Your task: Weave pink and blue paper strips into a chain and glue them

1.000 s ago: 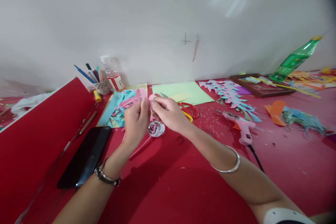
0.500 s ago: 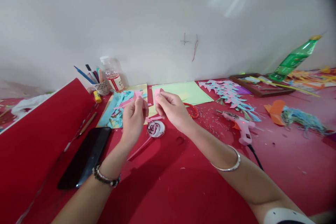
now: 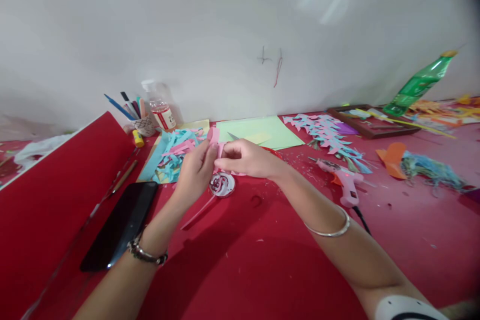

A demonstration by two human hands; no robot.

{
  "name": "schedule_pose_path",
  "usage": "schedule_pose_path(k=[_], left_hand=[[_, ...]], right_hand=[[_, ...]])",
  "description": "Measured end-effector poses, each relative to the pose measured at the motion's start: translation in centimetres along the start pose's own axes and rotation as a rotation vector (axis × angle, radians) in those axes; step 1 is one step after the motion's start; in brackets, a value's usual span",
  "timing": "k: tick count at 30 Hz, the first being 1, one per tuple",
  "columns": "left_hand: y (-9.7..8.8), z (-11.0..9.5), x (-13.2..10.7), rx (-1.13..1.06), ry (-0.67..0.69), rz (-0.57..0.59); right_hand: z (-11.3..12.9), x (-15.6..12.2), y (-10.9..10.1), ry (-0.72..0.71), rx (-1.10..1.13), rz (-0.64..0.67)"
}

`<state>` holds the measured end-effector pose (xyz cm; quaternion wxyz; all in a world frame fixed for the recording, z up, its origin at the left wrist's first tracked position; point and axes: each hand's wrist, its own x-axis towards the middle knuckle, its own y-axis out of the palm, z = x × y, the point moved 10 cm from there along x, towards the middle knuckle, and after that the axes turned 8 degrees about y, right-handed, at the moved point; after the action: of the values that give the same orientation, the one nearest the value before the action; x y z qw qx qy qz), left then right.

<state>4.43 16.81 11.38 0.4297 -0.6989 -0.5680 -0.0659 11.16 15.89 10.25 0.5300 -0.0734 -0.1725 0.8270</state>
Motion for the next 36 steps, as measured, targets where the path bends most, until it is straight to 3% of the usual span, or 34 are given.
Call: schedule_pose_path(k=[7, 12, 16, 20, 24, 29, 33, 36], left_hand=[[1.5, -0.7, -0.6, 0.030, 0.032, 0.058], [4.2, -1.0, -1.6, -0.052, -0.016, 0.200], [5.6, -1.1, -2.2, -0.169, -0.050, 0.299], [6.9, -1.9, -2.9, -0.290, -0.064, 0.495], [6.9, -2.9, -4.0, -0.330, -0.073, 0.677], [6.4, -3.5, -7.3, -0.489, -0.183, 0.880], [5.0, -3.7, -8.9, -0.484, -0.198, 0.879], [4.5, -3.8, -9.9, -0.673, -0.301, 0.836]], right_hand=[[-2.4, 1.0, -2.5, 0.102, 0.358, -0.151], [-0.9, 0.7, -2.8, 0.033, 0.801, -0.070], [0.7, -0.1, -4.2, -0.047, 0.839, -0.128], [1.3, -0.8, -5.6, -0.093, 0.828, -0.238], [1.5, -1.1, -5.7, -0.095, 0.838, -0.246], [1.3, -1.1, -5.6, -0.069, 0.783, -0.283], [1.4, -0.8, -3.9, -0.028, 0.831, -0.242], [1.5, -0.6, -1.3, 0.014, 0.954, -0.157]])
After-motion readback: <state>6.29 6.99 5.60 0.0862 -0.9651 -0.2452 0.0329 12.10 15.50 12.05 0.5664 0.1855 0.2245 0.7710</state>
